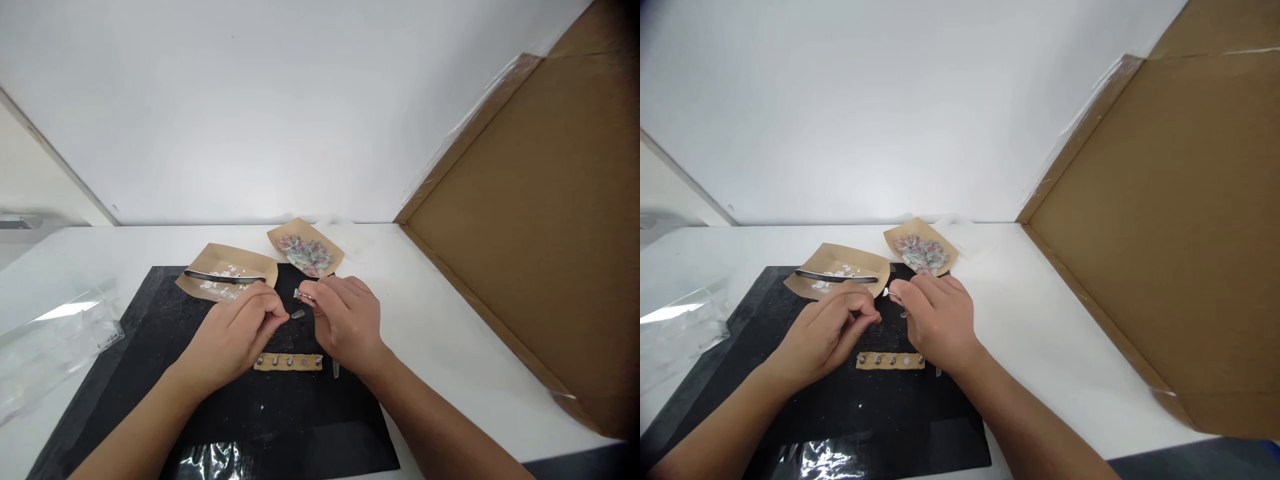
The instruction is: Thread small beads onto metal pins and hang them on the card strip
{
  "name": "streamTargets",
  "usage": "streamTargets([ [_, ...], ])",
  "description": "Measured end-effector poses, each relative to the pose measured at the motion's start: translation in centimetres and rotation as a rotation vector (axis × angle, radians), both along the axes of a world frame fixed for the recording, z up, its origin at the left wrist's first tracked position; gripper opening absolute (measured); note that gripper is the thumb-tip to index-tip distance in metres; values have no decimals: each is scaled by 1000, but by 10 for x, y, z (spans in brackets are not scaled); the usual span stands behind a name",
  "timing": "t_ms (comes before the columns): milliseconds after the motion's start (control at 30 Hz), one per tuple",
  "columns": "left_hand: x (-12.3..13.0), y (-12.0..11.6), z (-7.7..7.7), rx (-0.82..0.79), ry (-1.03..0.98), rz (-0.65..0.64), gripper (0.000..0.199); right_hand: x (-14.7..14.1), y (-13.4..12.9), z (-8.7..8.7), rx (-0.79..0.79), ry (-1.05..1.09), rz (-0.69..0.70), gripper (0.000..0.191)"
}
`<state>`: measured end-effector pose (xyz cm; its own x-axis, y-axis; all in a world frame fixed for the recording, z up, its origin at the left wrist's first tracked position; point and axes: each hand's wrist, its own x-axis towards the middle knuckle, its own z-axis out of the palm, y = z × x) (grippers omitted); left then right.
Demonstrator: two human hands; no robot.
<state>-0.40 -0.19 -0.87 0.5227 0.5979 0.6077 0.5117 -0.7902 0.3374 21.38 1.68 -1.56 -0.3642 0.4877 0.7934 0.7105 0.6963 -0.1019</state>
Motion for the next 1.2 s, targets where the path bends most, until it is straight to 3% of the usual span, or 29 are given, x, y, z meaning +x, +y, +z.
streamTargets([
  [233,-6,8,1,-66,65,104,9,4,4,-3,-97,34,6,18],
  [433,-18,14,-2,-63,144,377,18,6,5,-3,-164,26,22,20],
  [733,-30,22,3,-31,424,689,38,8,6,1,-276,-86,111,17],
  [900,-34,26,-5,5,373,721,34,6,5,3,-313,-84,112,16],
  [1067,-37,27,-10,45,242,664,20,5,5,3,-362,-101,100,16],
  [1200,-36,25,-9,61,176,757,21,5,6,3,-375,-114,87,16],
])
